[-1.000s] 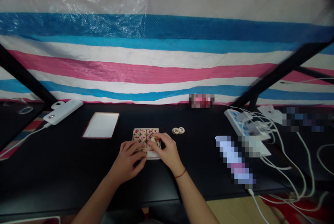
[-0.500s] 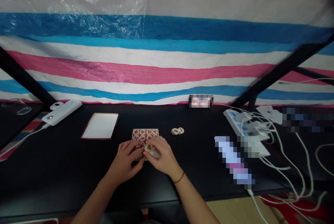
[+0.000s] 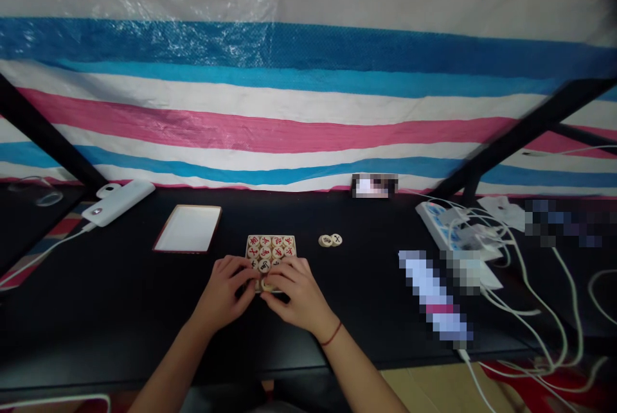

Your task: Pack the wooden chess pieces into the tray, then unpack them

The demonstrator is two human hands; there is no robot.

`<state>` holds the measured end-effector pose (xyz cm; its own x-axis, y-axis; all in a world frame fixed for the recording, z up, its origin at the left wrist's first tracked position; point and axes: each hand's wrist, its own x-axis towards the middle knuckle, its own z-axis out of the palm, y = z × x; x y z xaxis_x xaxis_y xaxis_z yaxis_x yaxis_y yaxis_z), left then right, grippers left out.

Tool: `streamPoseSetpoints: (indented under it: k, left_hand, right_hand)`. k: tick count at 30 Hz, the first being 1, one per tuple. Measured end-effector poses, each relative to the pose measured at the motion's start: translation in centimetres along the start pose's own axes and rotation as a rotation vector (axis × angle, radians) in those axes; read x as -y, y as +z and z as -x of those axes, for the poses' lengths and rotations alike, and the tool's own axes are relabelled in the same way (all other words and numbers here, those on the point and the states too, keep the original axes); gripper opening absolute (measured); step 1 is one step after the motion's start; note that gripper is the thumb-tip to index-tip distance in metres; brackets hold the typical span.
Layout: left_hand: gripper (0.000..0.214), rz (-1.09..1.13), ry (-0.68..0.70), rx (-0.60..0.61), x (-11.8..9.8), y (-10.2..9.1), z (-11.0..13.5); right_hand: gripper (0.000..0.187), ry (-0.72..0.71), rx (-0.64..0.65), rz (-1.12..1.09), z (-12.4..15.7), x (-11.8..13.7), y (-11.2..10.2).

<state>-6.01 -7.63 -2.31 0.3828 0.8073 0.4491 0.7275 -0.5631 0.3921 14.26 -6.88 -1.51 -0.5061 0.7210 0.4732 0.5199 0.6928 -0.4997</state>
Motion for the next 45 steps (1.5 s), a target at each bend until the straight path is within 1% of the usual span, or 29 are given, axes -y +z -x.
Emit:
streamPoseSetpoints:
  k: [2, 8, 12, 14, 15, 17, 20, 21, 22, 24, 27, 30, 36, 45]
  left_hand:
    - [0.016, 0.005, 0.001, 0.004, 0.0, 0.0, 0.0]
    - [0.017, 0.017, -0.008, -0.001, -0.1, -0.1, -0.1]
    - [0.017, 0.029, -0.003, 0.011, -0.2, -0.1, -0.2]
    - [0.016, 0.030, -0.002, 0.018, -0.2, -0.1, -0.2]
    - [0.016, 0.030, -0.003, 0.021, -0.2, -0.1, -0.2]
    - [0.016, 0.029, -0.004, 0.026, -0.1, -0.1, -0.2]
    - [0.018, 0.001, 0.003, 0.014, -0.3, -0.2, 0.0]
    - [0.020, -0.017, 0.014, 0.001, -0.4, -0.2, 0.0]
    - [0.021, -0.036, 0.033, -0.011, -0.6, -0.2, 0.0]
    - [0.026, -0.070, 0.085, -0.018, -1.0, 0.0, 0.0]
    - [0.029, -0.108, 0.145, 0.021, -1.6, 0.5, -0.2]
    - [0.027, -0.133, 0.159, 0.048, -1.8, 0.9, -0.4]
    - [0.018, -0.133, 0.149, 0.030, -1.7, 1.3, -0.5]
    - [0.016, -0.169, 0.167, 0.018, -1.8, 1.5, -0.8]
  right_hand:
    - [0.008, 0.010, 0.005, 0.006, 0.0, 0.1, -0.1]
    - [0.019, 0.028, 0.013, 0.018, -0.1, 0.3, -0.4]
    - [0.018, 0.019, 0.000, 0.011, -0.1, 0.5, -0.3]
    - [0.016, 0.015, -0.028, -0.005, -0.1, 0.4, -0.3]
    - [0.016, 0.025, -0.060, -0.010, -0.2, 0.2, -0.4]
    - [0.016, 0.081, -0.167, 0.000, -0.2, -0.7, -0.8]
    - [0.019, 0.193, -0.369, 0.077, -0.1, -3.2, -1.9]
    - [0.021, 0.208, -0.415, 0.106, 0.0, -4.1, -2.3]
    - [0.023, 0.218, -0.433, 0.139, 0.1, -5.0, -2.7]
    - [0.030, 0.247, -0.397, 0.221, 0.6, -6.6, -3.4]
    - [0.040, 0.313, -0.262, 0.327, 1.4, -8.1, -3.9]
    - [0.039, 0.329, -0.194, 0.367, 1.8, -8.7, -4.0]
    - [0.033, 0.325, -0.161, 0.391, 1.8, -8.6, -3.8]
    - [0.038, 0.321, -0.154, 0.413, 2.0, -8.8, -3.6]
